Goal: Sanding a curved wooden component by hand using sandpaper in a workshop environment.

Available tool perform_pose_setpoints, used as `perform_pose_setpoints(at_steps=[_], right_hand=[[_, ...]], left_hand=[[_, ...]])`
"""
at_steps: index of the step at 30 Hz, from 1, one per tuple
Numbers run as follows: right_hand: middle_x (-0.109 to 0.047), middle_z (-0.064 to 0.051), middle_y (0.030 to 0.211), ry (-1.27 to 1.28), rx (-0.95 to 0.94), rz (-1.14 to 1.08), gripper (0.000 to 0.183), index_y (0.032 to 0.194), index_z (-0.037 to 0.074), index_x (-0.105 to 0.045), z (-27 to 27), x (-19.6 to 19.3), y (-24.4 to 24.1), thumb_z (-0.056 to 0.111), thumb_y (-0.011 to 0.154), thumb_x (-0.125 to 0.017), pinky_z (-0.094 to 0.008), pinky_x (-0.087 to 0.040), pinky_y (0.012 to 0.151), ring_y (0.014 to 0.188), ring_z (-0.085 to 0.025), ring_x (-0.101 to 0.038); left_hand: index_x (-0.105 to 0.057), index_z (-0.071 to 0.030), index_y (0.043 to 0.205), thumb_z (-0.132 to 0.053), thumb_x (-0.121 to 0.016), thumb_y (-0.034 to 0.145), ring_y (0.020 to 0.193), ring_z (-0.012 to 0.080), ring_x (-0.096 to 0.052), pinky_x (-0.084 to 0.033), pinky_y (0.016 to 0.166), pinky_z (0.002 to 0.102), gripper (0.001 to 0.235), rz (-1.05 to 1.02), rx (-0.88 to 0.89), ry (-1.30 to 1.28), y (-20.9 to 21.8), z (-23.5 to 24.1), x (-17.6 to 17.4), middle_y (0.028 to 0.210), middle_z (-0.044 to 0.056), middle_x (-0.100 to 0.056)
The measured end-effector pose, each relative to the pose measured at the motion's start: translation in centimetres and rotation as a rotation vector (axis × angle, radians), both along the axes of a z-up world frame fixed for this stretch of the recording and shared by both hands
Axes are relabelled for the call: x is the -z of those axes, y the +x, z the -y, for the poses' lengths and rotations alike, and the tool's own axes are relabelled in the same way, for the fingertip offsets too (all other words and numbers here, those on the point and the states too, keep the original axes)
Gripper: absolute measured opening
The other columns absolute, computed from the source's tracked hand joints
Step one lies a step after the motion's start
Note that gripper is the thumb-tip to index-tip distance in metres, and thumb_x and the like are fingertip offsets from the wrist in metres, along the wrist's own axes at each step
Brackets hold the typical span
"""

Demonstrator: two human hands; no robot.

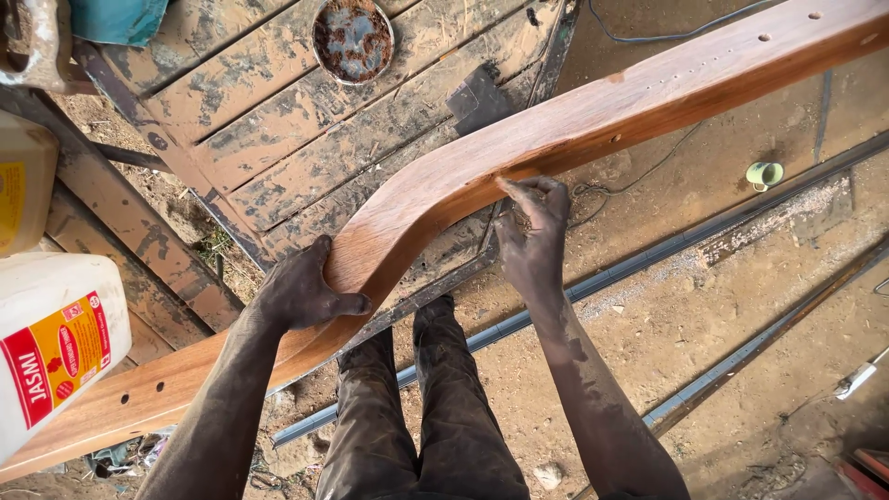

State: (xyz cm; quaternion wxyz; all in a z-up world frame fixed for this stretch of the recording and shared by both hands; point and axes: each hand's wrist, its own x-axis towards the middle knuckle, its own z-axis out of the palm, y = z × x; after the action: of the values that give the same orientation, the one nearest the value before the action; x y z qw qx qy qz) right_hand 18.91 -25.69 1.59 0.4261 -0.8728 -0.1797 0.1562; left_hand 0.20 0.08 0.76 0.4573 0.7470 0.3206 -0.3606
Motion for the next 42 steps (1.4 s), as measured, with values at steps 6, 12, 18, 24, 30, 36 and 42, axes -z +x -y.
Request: perform_pose_setpoints(at_steps=[6, 12, 18, 24, 30, 36, 42], right_hand=[[-0.043, -0.013, 0.122, -0.093, -0.023, 0.136, 0.044, 0.128, 0.011, -0.067, -0.2, -1.3, 1.1, -0.008, 0.089, -0.061, -0.051, -0.031, 0.107, 0.123, -0.030, -0.039], [-0.045, -0.013, 0.120, -0.081, -0.027, 0.125, 0.042, 0.123, 0.014, -0.071, 1.6, 2.1, 0.4, -0.006, 0.087, -0.063, -0.050, -0.027, 0.108, 0.122, -0.029, -0.039], [-0.047, -0.013, 0.121, -0.056, -0.063, 0.122, 0.039, 0.116, 0.014, -0.073, 1.1, 0.7, 0.2, -0.009, 0.086, -0.063, -0.050, -0.030, 0.112, 0.124, -0.028, -0.040], [-0.044, -0.013, 0.123, 0.075, -0.121, 0.137, 0.047, 0.135, 0.013, -0.066, -3.4, -1.8, 2.3, 0.000, 0.089, -0.069, -0.051, -0.031, 0.113, 0.124, -0.030, -0.041], [-0.056, -0.008, 0.123, 0.100, -0.364, 0.145, 0.044, 0.129, 0.019, -0.072, -13.2, 7.0, 7.1, 0.016, 0.085, -0.080, -0.053, -0.045, 0.105, 0.121, -0.031, -0.056], [-0.053, -0.017, 0.125, -0.096, -0.386, 0.095, 0.052, 0.138, 0.012, -0.066, -17.6, 10.0, 7.2, -0.001, 0.089, -0.069, -0.051, -0.044, 0.104, 0.121, -0.036, -0.052], [-0.048, -0.017, 0.132, -0.142, -0.467, 0.196, 0.064, 0.143, 0.015, -0.063, -16.8, 12.4, 7.3, -0.004, 0.082, -0.072, -0.054, -0.043, 0.102, 0.129, -0.038, -0.045]], left_hand=[[-0.057, -0.010, 0.125, -0.060, -0.093, 0.050, 0.112, 0.0463, -0.068, -0.054, 0.093, 0.058, 0.097, 0.005, 0.012, 0.023, 0.1, -0.1, 0.2, 0.114, 0.025, -0.072], [-0.058, -0.010, 0.124, -0.063, -0.091, 0.051, 0.112, 0.0454, -0.068, -0.054, 0.094, 0.058, 0.097, -0.009, 0.064, 0.046, -0.1, 0.3, 0.3, 0.114, 0.023, -0.072], [-0.058, -0.011, 0.123, -0.067, -0.091, 0.050, 0.112, 0.0437, -0.069, -0.055, 0.093, 0.058, 0.098, -0.002, 0.095, 0.080, -0.2, 0.4, -0.2, 0.114, 0.020, -0.073], [-0.058, -0.012, 0.116, -0.073, -0.087, 0.046, 0.114, 0.0421, -0.067, -0.056, 0.095, 0.059, 0.097, 0.057, 0.104, 0.148, -0.7, 0.9, 0.2, 0.113, 0.019, -0.072], [-0.057, -0.008, 0.112, -0.081, -0.084, 0.048, 0.112, 0.0391, -0.067, -0.061, 0.085, 0.055, 0.101, 0.205, 0.131, 0.360, -3.0, 5.2, 0.8, 0.108, 0.015, -0.068], [-0.055, -0.013, 0.103, -0.068, -0.082, 0.047, 0.103, 0.0286, -0.060, -0.061, 0.071, 0.046, 0.084, 0.260, 0.025, 0.616, -4.6, 9.6, 3.2, 0.099, 0.004, -0.051], [-0.057, -0.002, 0.115, -0.074, -0.088, 0.037, 0.112, 0.0400, -0.059, -0.051, 0.095, 0.052, 0.110, 0.387, -0.079, 0.519, -1.5, 6.7, 0.9, 0.109, 0.015, -0.055]])
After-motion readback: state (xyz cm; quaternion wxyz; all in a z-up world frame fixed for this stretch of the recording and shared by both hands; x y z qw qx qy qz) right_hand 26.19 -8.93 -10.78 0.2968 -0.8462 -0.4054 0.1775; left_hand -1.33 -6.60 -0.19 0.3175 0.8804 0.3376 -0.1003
